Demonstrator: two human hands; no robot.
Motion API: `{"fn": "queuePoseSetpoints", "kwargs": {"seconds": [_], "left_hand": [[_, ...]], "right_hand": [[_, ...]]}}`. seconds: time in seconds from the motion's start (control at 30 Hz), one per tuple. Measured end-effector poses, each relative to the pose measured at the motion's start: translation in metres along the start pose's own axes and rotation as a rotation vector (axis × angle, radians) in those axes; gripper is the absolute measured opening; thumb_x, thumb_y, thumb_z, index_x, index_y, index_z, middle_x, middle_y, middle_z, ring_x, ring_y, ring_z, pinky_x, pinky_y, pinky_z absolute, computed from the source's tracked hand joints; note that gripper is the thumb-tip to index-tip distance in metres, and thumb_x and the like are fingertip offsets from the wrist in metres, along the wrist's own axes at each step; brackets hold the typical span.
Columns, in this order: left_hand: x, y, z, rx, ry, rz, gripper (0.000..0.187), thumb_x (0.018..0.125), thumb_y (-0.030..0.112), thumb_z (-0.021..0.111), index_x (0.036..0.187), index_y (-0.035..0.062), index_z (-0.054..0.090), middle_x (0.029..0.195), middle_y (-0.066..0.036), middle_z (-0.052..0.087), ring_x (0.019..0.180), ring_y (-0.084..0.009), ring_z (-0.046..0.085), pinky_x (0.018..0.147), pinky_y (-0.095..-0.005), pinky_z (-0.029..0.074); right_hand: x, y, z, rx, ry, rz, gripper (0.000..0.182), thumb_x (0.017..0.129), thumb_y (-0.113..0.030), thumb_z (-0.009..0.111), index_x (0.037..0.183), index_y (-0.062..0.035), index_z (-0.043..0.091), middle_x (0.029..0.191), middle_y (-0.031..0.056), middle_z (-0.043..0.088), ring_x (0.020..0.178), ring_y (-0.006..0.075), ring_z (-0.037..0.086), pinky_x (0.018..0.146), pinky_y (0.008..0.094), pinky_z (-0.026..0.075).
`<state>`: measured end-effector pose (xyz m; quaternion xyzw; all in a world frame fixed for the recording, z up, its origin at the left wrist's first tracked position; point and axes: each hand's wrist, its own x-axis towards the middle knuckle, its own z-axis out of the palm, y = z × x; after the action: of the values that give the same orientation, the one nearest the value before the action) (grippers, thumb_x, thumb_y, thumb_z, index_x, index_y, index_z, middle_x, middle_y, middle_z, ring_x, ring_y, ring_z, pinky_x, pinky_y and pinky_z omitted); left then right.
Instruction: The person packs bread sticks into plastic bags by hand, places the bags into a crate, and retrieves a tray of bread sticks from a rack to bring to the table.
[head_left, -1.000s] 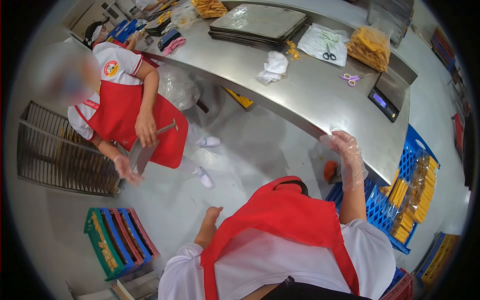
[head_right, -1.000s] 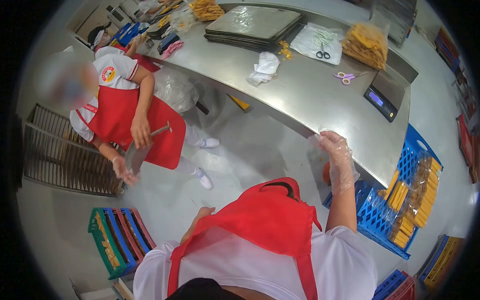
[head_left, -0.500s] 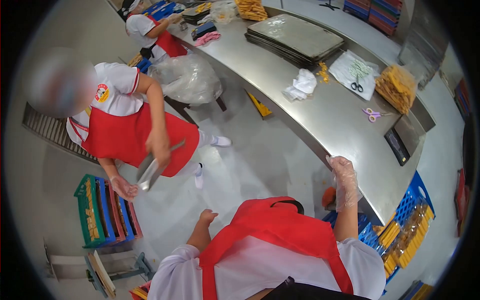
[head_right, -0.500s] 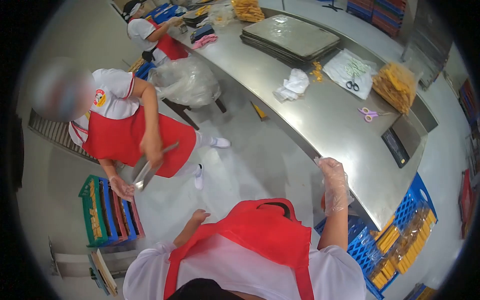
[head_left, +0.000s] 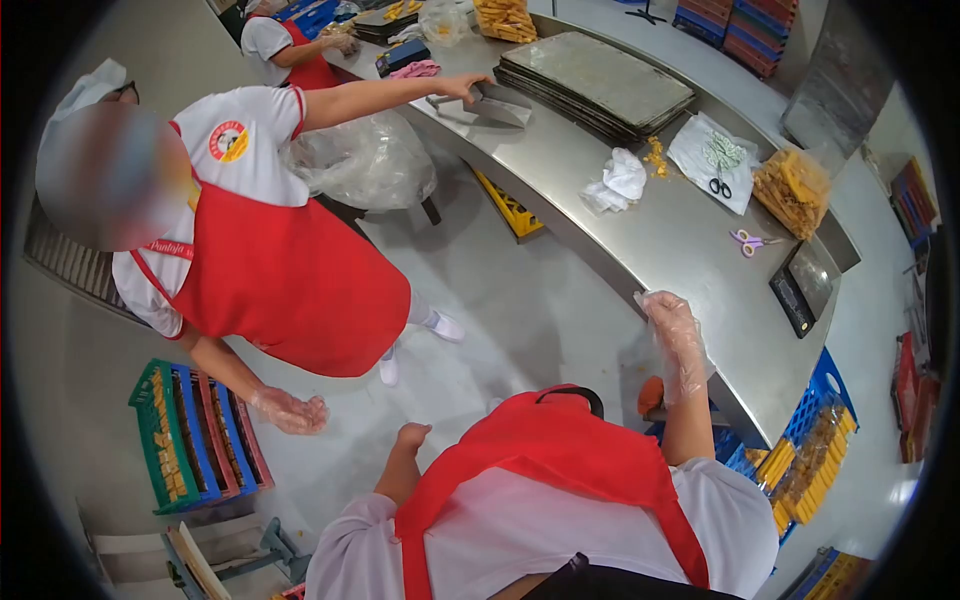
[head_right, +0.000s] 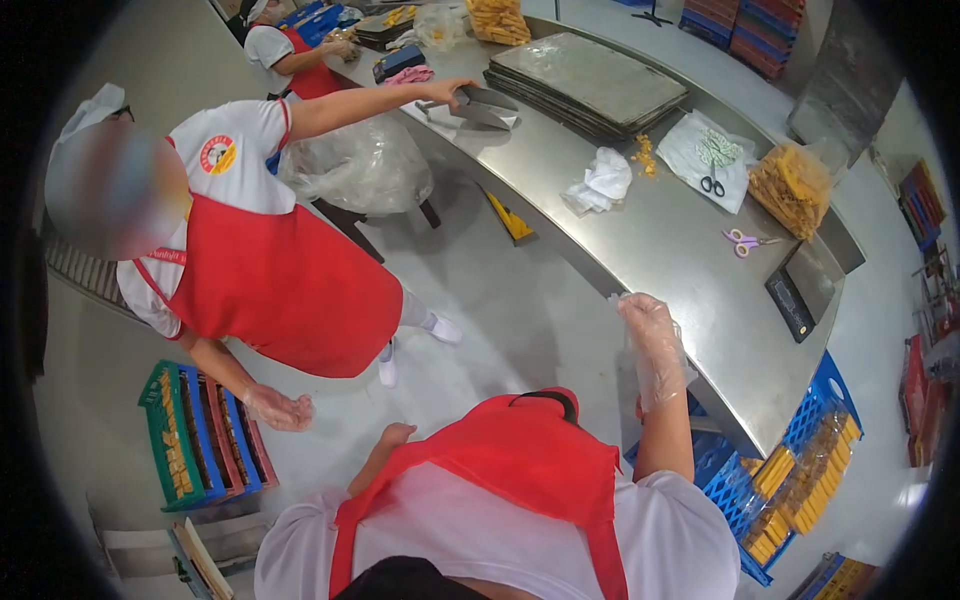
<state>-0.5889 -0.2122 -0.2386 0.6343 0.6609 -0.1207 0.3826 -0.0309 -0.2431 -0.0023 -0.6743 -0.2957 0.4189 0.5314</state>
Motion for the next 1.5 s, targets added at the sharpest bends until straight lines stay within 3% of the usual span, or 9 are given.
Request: {"fn": "queuePoseSetpoints", "kwargs": {"seconds": [0.07, 0.17, 0.3, 0.57, 0.77, 0.9, 1.17, 1.2, 1.5], "left_hand": [[0.008, 0.0, -0.004, -0.119, -0.027, 0.07, 0.042, 0.07, 0.035, 0.061, 0.093, -0.0006, 0.061, 0.097, -0.017, 0.059, 0.088, -0.0264, 0.056, 0.077, -0.0348, 0.043], [0.006, 0.023, -0.02, -0.098, -0.058, -0.189, 0.038, 0.069, 0.032, 0.062, 0.09, 0.0002, 0.062, 0.093, -0.015, 0.061, 0.085, -0.0242, 0.057, 0.074, -0.0346, 0.044], [0.056, -0.038, 0.005, -0.413, -0.088, -0.259, 0.036, 0.068, 0.031, 0.064, 0.087, 0.0006, 0.063, 0.088, -0.013, 0.062, 0.081, -0.0212, 0.057, 0.072, -0.0341, 0.044], [0.061, -0.043, 0.0, -0.401, -0.043, -0.256, 0.031, 0.069, 0.029, 0.064, 0.084, 0.002, 0.063, 0.082, -0.01, 0.061, 0.073, -0.02, 0.055, 0.066, -0.0333, 0.044], [0.017, -0.031, 0.0, -0.342, -0.063, -0.204, 0.03, 0.07, 0.028, 0.064, 0.084, 0.0017, 0.062, 0.081, -0.009, 0.061, 0.072, -0.0197, 0.055, 0.066, -0.0333, 0.044], [0.003, -0.021, 0.013, -0.381, -0.051, -0.248, 0.03, 0.07, 0.028, 0.064, 0.084, 0.0016, 0.062, 0.081, -0.009, 0.061, 0.072, -0.0196, 0.055, 0.066, -0.0333, 0.044], [0.005, 0.05, 0.004, -0.409, 0.022, -0.294, 0.028, 0.071, 0.027, 0.063, 0.083, 0.0012, 0.062, 0.08, -0.009, 0.061, 0.071, -0.0192, 0.055, 0.066, -0.0333, 0.044], [0.006, 0.062, -0.003, -0.408, 0.038, -0.293, 0.028, 0.071, 0.027, 0.063, 0.083, 0.0012, 0.062, 0.08, -0.009, 0.061, 0.071, -0.0192, 0.055, 0.066, -0.0333, 0.044], [0.052, 0.156, -0.083, -0.747, 0.321, -0.328, 0.028, 0.072, 0.027, 0.062, 0.084, 0.0009, 0.062, 0.079, -0.009, 0.061, 0.07, -0.0173, 0.054, 0.064, -0.0319, 0.043]], "right_hand": [[0.001, -0.006, 0.009, 0.112, -0.037, -0.056, 0.014, 0.072, -0.02, 0.063, 0.072, -0.0067, 0.058, 0.061, -0.0054, 0.049, 0.056, 0.0038, 0.041, 0.051, 0.0187, 0.032], [0.009, 0.002, 0.018, 0.062, -0.024, -0.069, 0.015, 0.072, -0.021, 0.064, 0.074, -0.0071, 0.059, 0.062, -0.0058, 0.05, 0.056, 0.0034, 0.041, 0.05, 0.0186, 0.032], [-0.011, -0.025, 0.029, 0.03, 0.013, -0.03, 0.015, 0.073, -0.02, 0.059, 0.075, -0.0043, 0.058, 0.067, -0.0032, 0.052, 0.063, 0.0068, 0.044, 0.056, 0.0209, 0.036], [0.013, -0.022, 0.071, 0.055, 0.03, -0.189, 0.039, 0.072, -0.022, 0.059, 0.106, -0.0031, 0.055, 0.091, 0.0094, 0.058, 0.075, 0.0138, 0.054, 0.061, 0.0245, 0.043], [0.034, -0.049, 0.104, -0.355, -0.211, 0.076, 0.035, 0.071, -0.023, 0.062, 0.098, -0.0006, 0.059, 0.077, 0.0037, 0.061, 0.063, 0.0091, 0.055, 0.055, 0.0205, 0.042], [0.06, -0.053, 0.112, -0.297, -0.298, 0.104, 0.021, 0.071, -0.021, 0.058, 0.082, -0.0033, 0.061, 0.06, -0.0015, 0.055, 0.044, 0.0039, 0.041, 0.04, 0.0201, 0.031], [0.174, -0.045, 0.127, 0.13, -0.44, -0.062, 0.015, 0.071, -0.017, 0.058, 0.079, -0.004, 0.06, 0.059, -0.0005, 0.051, 0.05, 0.0065, 0.043, 0.043, 0.0209, 0.03], [0.179, -0.072, 0.127, 0.016, -0.434, 0.103, 0.016, 0.072, -0.018, 0.06, 0.079, -0.0044, 0.06, 0.061, -0.0009, 0.051, 0.052, 0.0068, 0.044, 0.045, 0.021, 0.032], [0.247, -0.076, 0.197, 0.098, -0.699, 0.093, 0.017, 0.073, -0.024, 0.063, 0.078, -0.0092, 0.057, 0.064, -0.0042, 0.05, 0.055, 0.0063, 0.043, 0.049, 0.0208, 0.035]]}}
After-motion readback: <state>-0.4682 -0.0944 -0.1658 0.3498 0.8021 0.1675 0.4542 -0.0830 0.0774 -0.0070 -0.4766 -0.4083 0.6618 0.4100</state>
